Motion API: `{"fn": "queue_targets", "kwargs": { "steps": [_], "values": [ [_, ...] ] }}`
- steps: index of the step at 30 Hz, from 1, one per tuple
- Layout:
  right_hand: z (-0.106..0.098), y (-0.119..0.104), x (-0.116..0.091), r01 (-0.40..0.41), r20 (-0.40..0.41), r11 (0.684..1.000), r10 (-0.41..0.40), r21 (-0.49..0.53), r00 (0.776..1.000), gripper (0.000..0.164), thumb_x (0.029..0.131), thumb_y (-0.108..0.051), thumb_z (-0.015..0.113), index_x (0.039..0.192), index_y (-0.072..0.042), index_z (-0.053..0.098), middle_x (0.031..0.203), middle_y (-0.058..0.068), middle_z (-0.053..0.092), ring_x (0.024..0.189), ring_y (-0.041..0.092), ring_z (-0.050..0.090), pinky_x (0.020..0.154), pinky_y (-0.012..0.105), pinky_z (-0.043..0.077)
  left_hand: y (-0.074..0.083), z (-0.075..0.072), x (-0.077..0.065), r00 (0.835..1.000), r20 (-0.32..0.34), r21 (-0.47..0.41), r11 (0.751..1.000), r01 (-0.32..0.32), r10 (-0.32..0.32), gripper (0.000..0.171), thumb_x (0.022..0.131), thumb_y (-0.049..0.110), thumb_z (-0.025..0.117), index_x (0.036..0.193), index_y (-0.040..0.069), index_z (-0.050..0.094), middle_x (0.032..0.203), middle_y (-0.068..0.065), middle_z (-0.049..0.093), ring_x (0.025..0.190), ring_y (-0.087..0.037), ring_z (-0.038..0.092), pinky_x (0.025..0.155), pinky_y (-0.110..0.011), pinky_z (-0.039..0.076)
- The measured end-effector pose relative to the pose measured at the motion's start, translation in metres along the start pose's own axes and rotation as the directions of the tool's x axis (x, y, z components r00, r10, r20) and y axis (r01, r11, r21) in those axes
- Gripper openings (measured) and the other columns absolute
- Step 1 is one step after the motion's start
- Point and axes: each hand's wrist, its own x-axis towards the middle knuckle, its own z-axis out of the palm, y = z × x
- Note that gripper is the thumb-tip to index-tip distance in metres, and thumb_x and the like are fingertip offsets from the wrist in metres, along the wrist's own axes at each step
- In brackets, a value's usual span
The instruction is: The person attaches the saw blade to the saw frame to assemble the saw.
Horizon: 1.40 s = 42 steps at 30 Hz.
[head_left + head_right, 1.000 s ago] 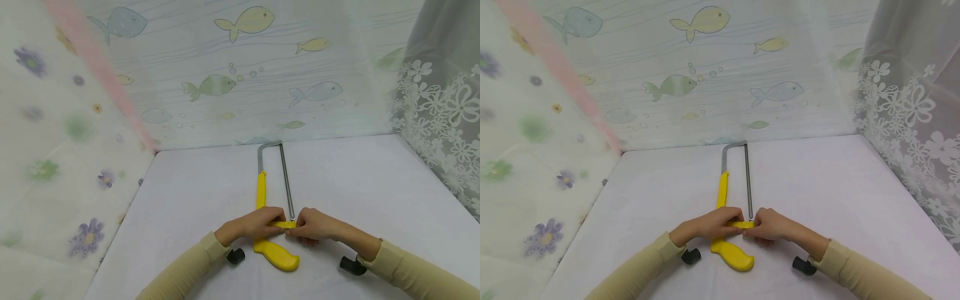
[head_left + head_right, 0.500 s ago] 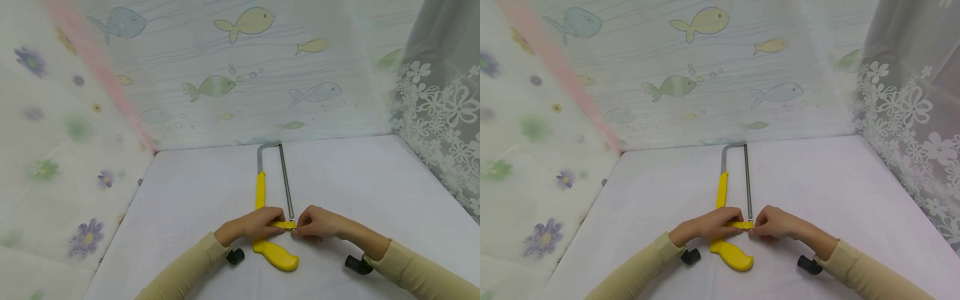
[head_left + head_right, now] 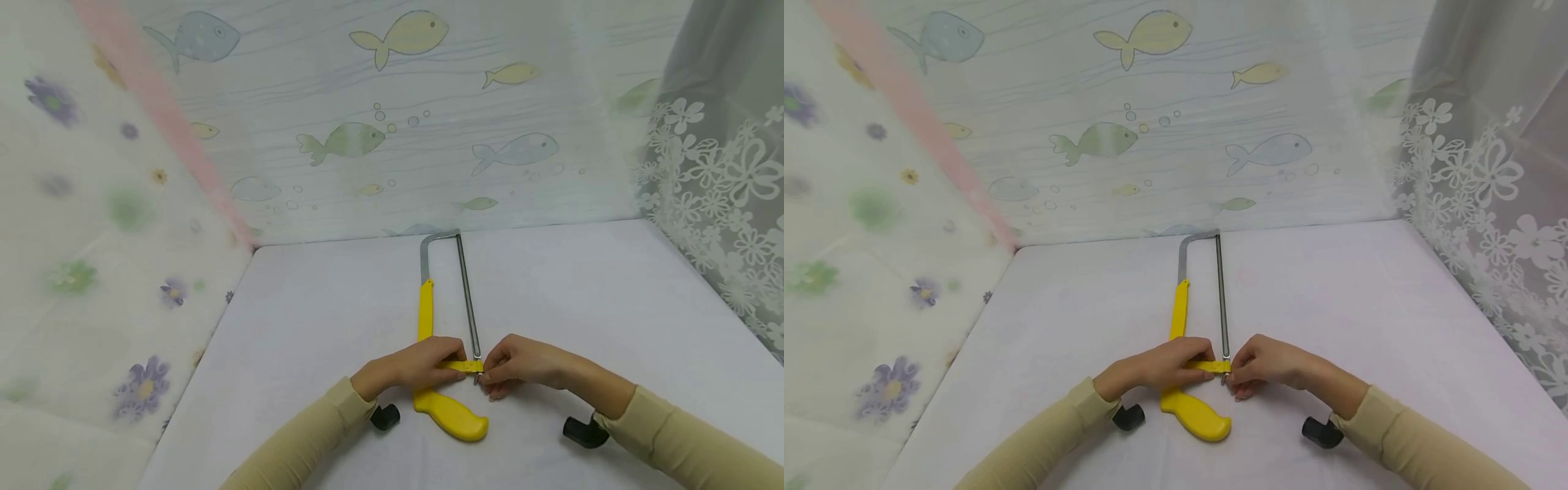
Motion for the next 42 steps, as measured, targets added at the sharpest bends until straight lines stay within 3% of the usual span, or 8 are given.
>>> {"fn": "queue_targets", "kwargs": {
  "steps": [7,11,15,19,23,29,35,42],
  "values": [
    [-0.006,0.006,0.001,0.018,0.050,0.993,-0.024,0.118,0.998,0.018,0.097,-0.001,0.065,0.106,0.014,0.069,0.096,0.022,0.074,0.083,0.020,0.074,0.076,0.030,0.060,0.002,-0.004,0.000,1.000,0.004,-0.011,1.000,0.004,-0.004,0.009,0.102,0.021,0.065,0.106,0.014,0.059,0.096,0.009,0.059,0.085,-0.004,0.050,0.077,-0.015,0.043],
    [-0.006,0.007,0.002,0.022,0.059,0.991,-0.030,0.133,0.998,0.019,0.097,-0.001,0.064,0.108,0.015,0.068,0.097,0.023,0.074,0.083,0.020,0.074,0.076,0.030,0.060,0.002,-0.005,0.000,1.000,0.005,-0.018,1.000,0.009,-0.009,0.010,0.102,0.021,0.065,0.106,0.014,0.059,0.096,0.008,0.059,0.085,-0.004,0.050,0.077,-0.015,0.043],
    [-0.004,0.005,0.001,0.023,0.023,0.998,-0.025,0.065,0.999,0.017,0.097,-0.003,0.066,0.105,0.011,0.071,0.094,0.021,0.074,0.079,0.020,0.073,0.075,0.031,0.060,0.002,-0.005,0.000,1.000,0.005,-0.026,1.000,0.010,-0.009,0.010,0.102,0.021,0.066,0.106,0.014,0.059,0.096,0.008,0.059,0.085,-0.004,0.050,0.078,-0.015,0.043],
    [-0.002,0.002,-0.001,0.023,-0.035,0.997,-0.025,-0.067,0.999,0.013,0.095,-0.007,0.070,0.096,0.005,0.074,0.081,0.015,0.073,0.068,0.019,0.069,0.067,0.030,0.059,0.001,-0.003,0.000,1.000,0.006,-0.036,0.999,0.008,-0.007,0.010,0.102,0.021,0.066,0.106,0.014,0.059,0.096,0.008,0.059,0.085,-0.004,0.050,0.078,-0.015,0.044],
    [0.001,0.003,-0.001,0.042,-0.036,0.988,-0.048,-0.148,0.998,0.013,0.095,-0.009,0.070,0.089,0.002,0.074,0.071,0.013,0.069,0.060,0.016,0.064,0.059,0.026,0.055,0.001,-0.002,-0.001,1.000,0.002,-0.038,0.999,0.008,-0.008,0.010,0.102,0.021,0.066,0.105,0.014,0.059,0.095,0.009,0.059,0.084,-0.004,0.051,0.077,-0.015,0.044],
    [0.005,0.004,0.000,0.059,-0.023,0.988,-0.063,-0.143,0.998,0.014,0.096,-0.008,0.069,0.087,0.002,0.075,0.074,0.014,0.071,0.061,0.017,0.068,0.058,0.026,0.057,0.001,-0.002,-0.001,1.000,-0.004,-0.040,0.999,0.006,-0.007,0.010,0.102,0.021,0.066,0.105,0.014,0.060,0.095,0.009,0.059,0.084,-0.004,0.051,0.077,-0.015,0.044],
    [0.008,0.002,0.002,0.014,-0.028,0.994,-0.017,-0.113,0.999,0.014,0.094,-0.010,0.072,0.088,0.002,0.075,0.077,0.015,0.073,0.064,0.019,0.071,0.060,0.027,0.058,0.001,-0.002,-0.001,1.000,0.000,-0.035,0.999,0.007,-0.007,0.011,0.102,0.021,0.066,0.106,0.013,0.060,0.096,0.009,0.059,0.085,-0.004,0.051,0.079,-0.015,0.044],
    [0.013,-0.003,0.007,-0.073,-0.082,0.990,0.063,-0.121,0.995,0.038,0.097,-0.031,0.071,0.079,0.002,0.073,0.069,0.012,0.070,0.054,0.016,0.066,0.054,0.026,0.055,0.001,-0.002,-0.001,1.000,0.002,-0.046,0.999,-0.005,0.005,0.009,0.102,0.018,0.065,0.108,0.013,0.060,0.099,0.009,0.061,0.086,-0.003,0.052,0.080,-0.015,0.045]
  ]
}}
